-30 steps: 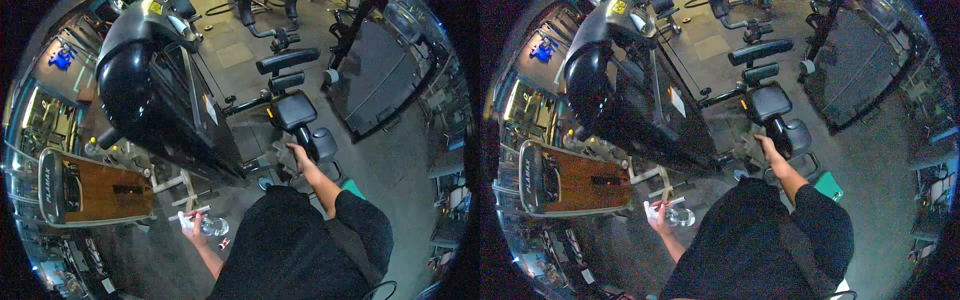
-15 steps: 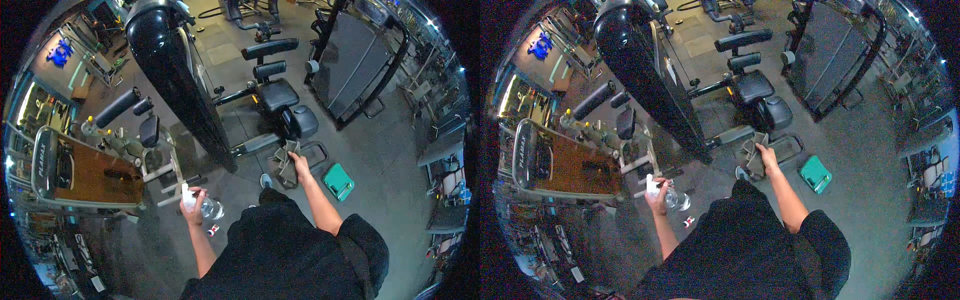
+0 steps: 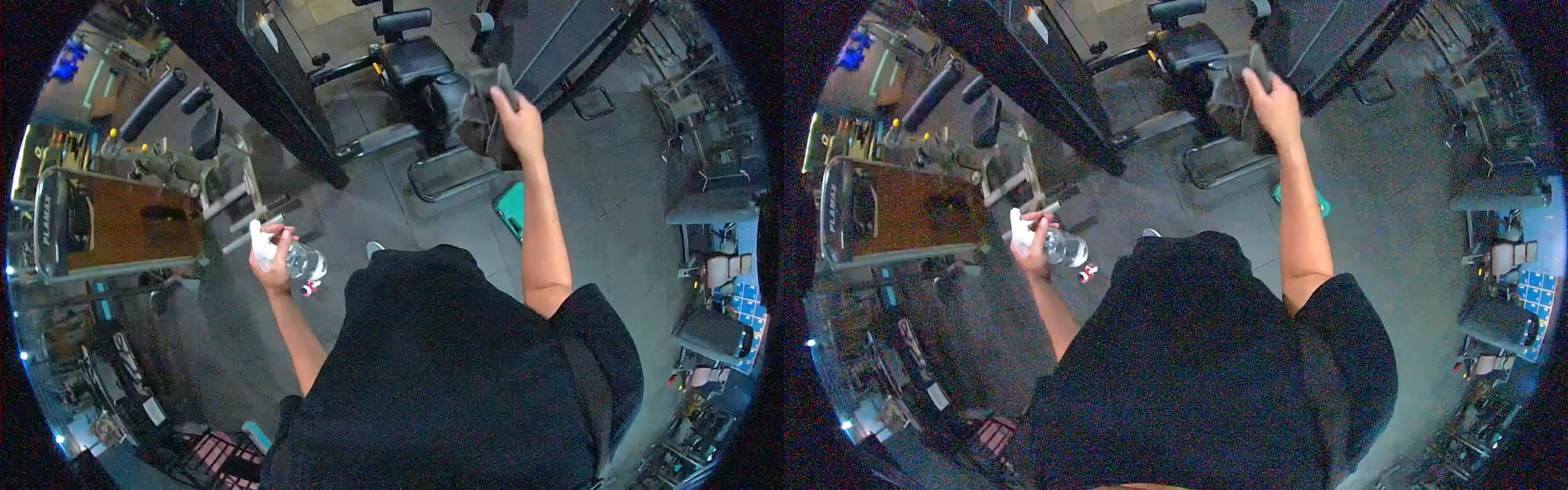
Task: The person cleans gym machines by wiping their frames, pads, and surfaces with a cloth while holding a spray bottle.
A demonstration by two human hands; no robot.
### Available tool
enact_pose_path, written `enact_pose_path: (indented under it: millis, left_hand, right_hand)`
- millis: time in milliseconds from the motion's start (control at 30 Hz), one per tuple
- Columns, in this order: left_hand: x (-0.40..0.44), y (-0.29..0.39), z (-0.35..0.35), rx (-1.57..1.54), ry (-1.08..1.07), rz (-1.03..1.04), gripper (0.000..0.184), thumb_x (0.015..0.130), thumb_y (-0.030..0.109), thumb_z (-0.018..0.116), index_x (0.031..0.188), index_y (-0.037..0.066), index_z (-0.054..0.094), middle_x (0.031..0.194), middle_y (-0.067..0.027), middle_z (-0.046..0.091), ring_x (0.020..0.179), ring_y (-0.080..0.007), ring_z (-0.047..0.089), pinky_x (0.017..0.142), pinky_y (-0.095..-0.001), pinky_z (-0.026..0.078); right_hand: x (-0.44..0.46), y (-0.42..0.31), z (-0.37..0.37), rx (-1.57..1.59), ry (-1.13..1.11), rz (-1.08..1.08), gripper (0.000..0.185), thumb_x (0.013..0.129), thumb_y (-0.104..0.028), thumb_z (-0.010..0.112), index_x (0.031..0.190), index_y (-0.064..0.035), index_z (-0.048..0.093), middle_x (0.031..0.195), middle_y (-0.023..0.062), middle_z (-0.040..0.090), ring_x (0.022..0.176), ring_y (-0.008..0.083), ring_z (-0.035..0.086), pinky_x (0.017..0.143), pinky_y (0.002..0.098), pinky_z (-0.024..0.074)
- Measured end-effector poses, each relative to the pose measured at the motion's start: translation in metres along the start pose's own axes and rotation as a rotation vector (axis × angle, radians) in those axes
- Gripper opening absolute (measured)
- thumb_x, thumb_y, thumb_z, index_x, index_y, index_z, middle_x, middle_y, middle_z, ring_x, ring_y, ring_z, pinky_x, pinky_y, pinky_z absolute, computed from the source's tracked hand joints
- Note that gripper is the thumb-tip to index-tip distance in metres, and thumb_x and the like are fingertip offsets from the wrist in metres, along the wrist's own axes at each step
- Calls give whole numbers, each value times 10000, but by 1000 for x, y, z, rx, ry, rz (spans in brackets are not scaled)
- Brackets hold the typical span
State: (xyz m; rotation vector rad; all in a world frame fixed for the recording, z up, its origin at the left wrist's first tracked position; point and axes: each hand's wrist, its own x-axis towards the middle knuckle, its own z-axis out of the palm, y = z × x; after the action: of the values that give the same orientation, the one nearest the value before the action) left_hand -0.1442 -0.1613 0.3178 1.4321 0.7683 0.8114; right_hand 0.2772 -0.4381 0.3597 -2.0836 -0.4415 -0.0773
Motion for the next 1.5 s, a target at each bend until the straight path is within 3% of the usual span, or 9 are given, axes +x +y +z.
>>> enact_pose_path:
  millis: [200, 367, 533, 600, 767, 867, 1000, 1133, 1500]
  left_hand:
    - [-85, 1, 59, 69, 100, -37, 197, 923, 24, 727, 1100, -17, 652, 980, -144, 736, 830, -196, 697, 762, -342, 557]
    - [-156, -22, 107, 11, 75, -99, 191, 916, 15, 725, 1091, -24, 658, 971, -138, 735, 827, -197, 698, 786, -340, 559]
    - [-198, -21, 135, -37, 5, -155, 188, 917, -3, 719, 1089, -30, 650, 961, -150, 727, 831, -201, 703, 779, -345, 581]
    - [-205, -17, 138, -51, -38, -100, 181, 914, 4, 721, 1076, -34, 651, 958, -154, 726, 831, -201, 704, 780, -349, 588]
    - [-203, -2, 131, 19, -61, -109, 180, 914, 8, 711, 1080, -34, 655, 948, -133, 727, 828, -188, 698, 789, -326, 567]
    - [-198, -1, 119, 90, -60, -77, 171, 916, 5, 710, 1075, -29, 657, 958, -129, 724, 831, -180, 690, 793, -330, 571]
    - [-202, -10, 109, 139, 27, -112, 167, 916, 15, 722, 1064, -31, 660, 977, -129, 714, 881, -179, 690, 797, -338, 582]
    - [-206, -24, 101, 133, 90, -165, 195, 917, 28, 733, 1080, -41, 651, 976, -125, 716, 870, -179, 693, 789, -328, 578]
    - [-90, -40, 212, 256, 79, -228, 250, 904, 82, 760, 1088, -40, 644, 911, -97, 709, 864, -169, 699, 771, -311, 567]
  right_hand:
    - [-85, 139, -13, -340, -612, 45, 617, 973, -557, 593, 1114, 29, 724, 1076, 317, 702, 1024, 485, 678, 905, 528, 533]
    - [-121, 162, -57, -1, -882, 220, 601, 1006, -548, 593, 1182, 12, 725, 1036, 192, 764, 954, 280, 731, 897, 386, 533]
    - [-90, 166, -110, 566, -602, 489, 582, 994, -504, 661, 1230, 26, 698, 1111, 68, 729, 1088, 175, 641, 964, 352, 506]
    - [-92, 116, -149, 1168, -79, 589, 524, 1016, -481, 622, 1263, -21, 664, 1127, 71, 719, 1098, 210, 644, 952, 388, 514]
    - [-69, 128, -192, 1305, 236, 85, 522, 1037, -449, 528, 1405, -81, 571, 1311, 98, 648, 1206, 295, 600, 1020, 477, 494]
    - [-91, 118, -175, 1253, 222, -8, 479, 1036, -424, 500, 1357, -82, 600, 1296, 94, 647, 1208, 301, 582, 1029, 490, 480]
    - [-106, 156, -134, 1410, 197, 735, 545, 1060, -413, 493, 1468, -54, 537, 1511, 109, 544, 1360, 320, 520, 1165, 468, 394]
    - [-105, 182, -97, 1464, 184, 748, 495, 1064, -406, 501, 1420, -74, 590, 1401, 79, 634, 1258, 298, 595, 1097, 443, 450]
    - [135, 242, -81, 1995, -128, -18, 461, 1032, -341, 426, 1377, -95, 609, 1340, 158, 668, 1223, 348, 622, 1050, 512, 476]
